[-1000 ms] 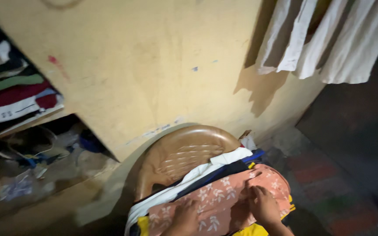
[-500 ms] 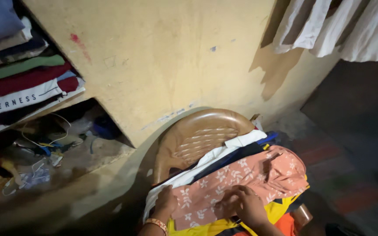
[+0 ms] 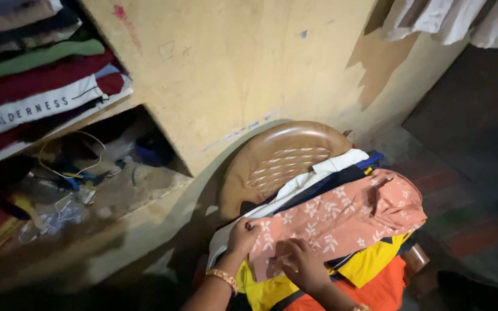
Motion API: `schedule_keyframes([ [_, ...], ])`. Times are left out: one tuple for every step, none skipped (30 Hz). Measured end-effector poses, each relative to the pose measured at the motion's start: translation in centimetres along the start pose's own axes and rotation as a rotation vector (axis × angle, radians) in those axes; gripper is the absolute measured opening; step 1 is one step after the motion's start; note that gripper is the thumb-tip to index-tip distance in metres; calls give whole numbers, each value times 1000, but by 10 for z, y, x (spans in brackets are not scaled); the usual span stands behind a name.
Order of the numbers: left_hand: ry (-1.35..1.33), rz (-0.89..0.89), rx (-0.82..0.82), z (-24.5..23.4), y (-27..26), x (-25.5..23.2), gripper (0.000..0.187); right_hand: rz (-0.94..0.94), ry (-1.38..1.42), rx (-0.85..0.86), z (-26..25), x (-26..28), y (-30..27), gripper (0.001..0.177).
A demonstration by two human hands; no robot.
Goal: The person folds a pink floral top and a yellow and black polo shirt on a plastic chair, then places the folded items on a nearby shelf. The person also picks up a pair of black shorts with yellow stripes and begins to fold them.
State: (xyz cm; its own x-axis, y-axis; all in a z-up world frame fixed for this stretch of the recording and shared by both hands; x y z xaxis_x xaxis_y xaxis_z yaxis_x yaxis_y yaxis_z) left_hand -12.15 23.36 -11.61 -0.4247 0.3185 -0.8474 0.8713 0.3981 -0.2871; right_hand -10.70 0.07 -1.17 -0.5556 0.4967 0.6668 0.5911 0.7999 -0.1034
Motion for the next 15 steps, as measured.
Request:
schedule_keyframes([
  [-32,34,10,3,1,-8,38,71,59,15,6,-3,3,66],
  [-13,37,7,4,0,-14,38,142,117,31,13,-3,6,70],
  [5,41,2,5,-1,-22,39,212,174,48,17,-4,10,74],
  [23,45,-3,6,-2,-30,40,176,131,25,14,5,14,82],
  [6,53,8,7,-4,-38,40,139,88,5,11,15,16,91],
  [-10,61,18,8,-6,-46,41,103,46,-15,9,25,19,100],
  [-27,63,30,9,-10,-52,42,137,69,-45,8,27,20,104],
  [-29,100,27,8,-13,-62,41,172,91,-76,8,29,21,107],
  [-31,134,24,7,-18,-72,40,207,114,-106,9,31,20,111],
  [-33,169,22,5,-23,-82,39,241,117,-150,9,31,21,101],
  [-71,147,40,5,-28,-85,38,278,122,-191,10,30,19,91],
  [-109,124,58,5,-34,-87,37,316,127,-232,12,30,15,82],
  [-149,107,75,4,-39,-91,36,319,129,-282,12,31,12,72],
  [-196,68,96,3,-44,-91,35,322,131,-332,11,31,10,63],
  [-245,34,116,2,-47,-92,34,324,131,-385,7,32,7,57],
])
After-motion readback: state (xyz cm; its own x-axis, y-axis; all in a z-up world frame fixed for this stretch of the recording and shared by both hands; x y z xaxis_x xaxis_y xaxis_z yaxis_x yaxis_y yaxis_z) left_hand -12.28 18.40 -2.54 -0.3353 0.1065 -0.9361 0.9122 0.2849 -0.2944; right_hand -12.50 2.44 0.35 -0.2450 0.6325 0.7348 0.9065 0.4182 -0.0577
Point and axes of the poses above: each hand's wrist, its own y-axis towards the middle knuckle, its own z-axis out of the palm, x = y × z, the point moved 9 cm from there along y, towards the middle knuckle, and after that the axes turned 15 degrees about x, right-handed, at the moved point
